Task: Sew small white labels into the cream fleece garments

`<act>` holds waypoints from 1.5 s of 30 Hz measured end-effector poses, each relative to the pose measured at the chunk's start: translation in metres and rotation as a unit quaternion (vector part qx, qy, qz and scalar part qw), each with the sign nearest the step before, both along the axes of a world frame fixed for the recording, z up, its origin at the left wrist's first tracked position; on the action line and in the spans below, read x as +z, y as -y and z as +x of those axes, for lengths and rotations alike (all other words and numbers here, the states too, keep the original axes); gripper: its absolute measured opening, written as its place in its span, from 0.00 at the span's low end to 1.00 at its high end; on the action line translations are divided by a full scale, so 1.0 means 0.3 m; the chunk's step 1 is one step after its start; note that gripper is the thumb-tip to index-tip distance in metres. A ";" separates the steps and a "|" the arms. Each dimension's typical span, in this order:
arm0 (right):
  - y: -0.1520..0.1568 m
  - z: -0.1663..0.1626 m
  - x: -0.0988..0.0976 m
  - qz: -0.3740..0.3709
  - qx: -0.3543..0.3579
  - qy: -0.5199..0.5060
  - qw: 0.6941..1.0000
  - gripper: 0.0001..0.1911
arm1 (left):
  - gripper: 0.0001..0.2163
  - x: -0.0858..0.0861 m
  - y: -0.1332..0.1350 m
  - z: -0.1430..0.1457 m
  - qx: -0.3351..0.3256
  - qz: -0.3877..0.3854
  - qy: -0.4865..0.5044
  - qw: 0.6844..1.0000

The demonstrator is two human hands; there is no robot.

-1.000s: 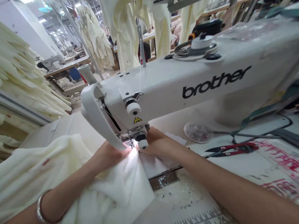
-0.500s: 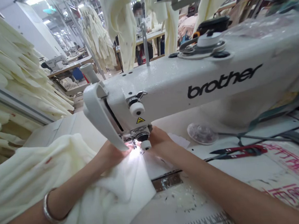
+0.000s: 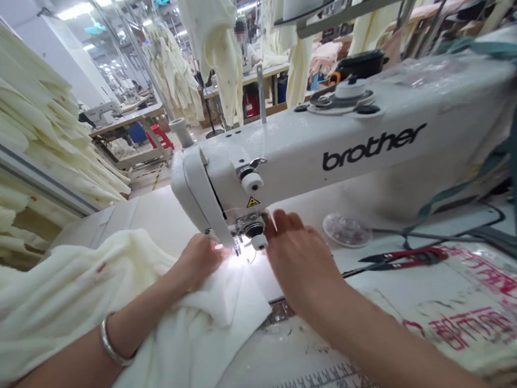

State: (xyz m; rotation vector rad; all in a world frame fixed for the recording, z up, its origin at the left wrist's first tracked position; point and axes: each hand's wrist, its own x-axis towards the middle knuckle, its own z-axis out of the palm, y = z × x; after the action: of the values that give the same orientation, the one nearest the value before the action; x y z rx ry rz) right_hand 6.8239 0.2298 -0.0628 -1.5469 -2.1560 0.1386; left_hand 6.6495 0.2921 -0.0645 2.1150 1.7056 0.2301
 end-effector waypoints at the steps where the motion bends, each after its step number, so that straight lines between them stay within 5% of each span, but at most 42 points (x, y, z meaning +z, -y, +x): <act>1: 0.038 -0.010 -0.006 0.041 0.016 0.028 0.999 0.15 | 0.08 -0.001 0.000 0.001 0.005 0.000 -0.003 1.000; 4: 0.110 -0.065 -0.048 0.150 0.129 0.095 0.976 0.21 | 0.06 -0.002 0.001 0.001 0.004 0.005 -0.005 1.000; 6: 0.119 -0.099 -0.071 0.156 0.166 0.100 0.968 0.17 | 0.06 -0.002 0.003 0.001 -0.001 0.008 -0.006 1.000; 18: 0.100 0.000 -0.077 0.072 0.173 0.015 0.982 0.17 | 0.10 -0.009 0.029 0.013 0.025 0.009 -0.031 0.999; 26: 0.101 -0.041 -0.093 0.157 0.151 0.062 0.974 0.16 | 0.08 -0.022 0.029 0.007 -0.002 0.030 -0.027 0.999; 37: 0.064 -0.114 -0.094 0.131 0.159 0.226 0.952 0.11 | 0.08 -0.020 -0.083 -0.055 -0.048 0.053 -0.014 0.997; 45: 0.090 -0.121 -0.117 0.167 0.124 0.184 0.961 0.11 | 0.08 -0.034 -0.070 -0.068 -0.046 0.056 -0.031 0.997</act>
State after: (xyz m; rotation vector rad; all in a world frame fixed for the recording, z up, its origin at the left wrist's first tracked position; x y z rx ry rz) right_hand 6.7875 0.2027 -0.0978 -1.1744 -2.4928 -0.4457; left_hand 6.6290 0.3133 -0.0748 2.2994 1.6596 0.2400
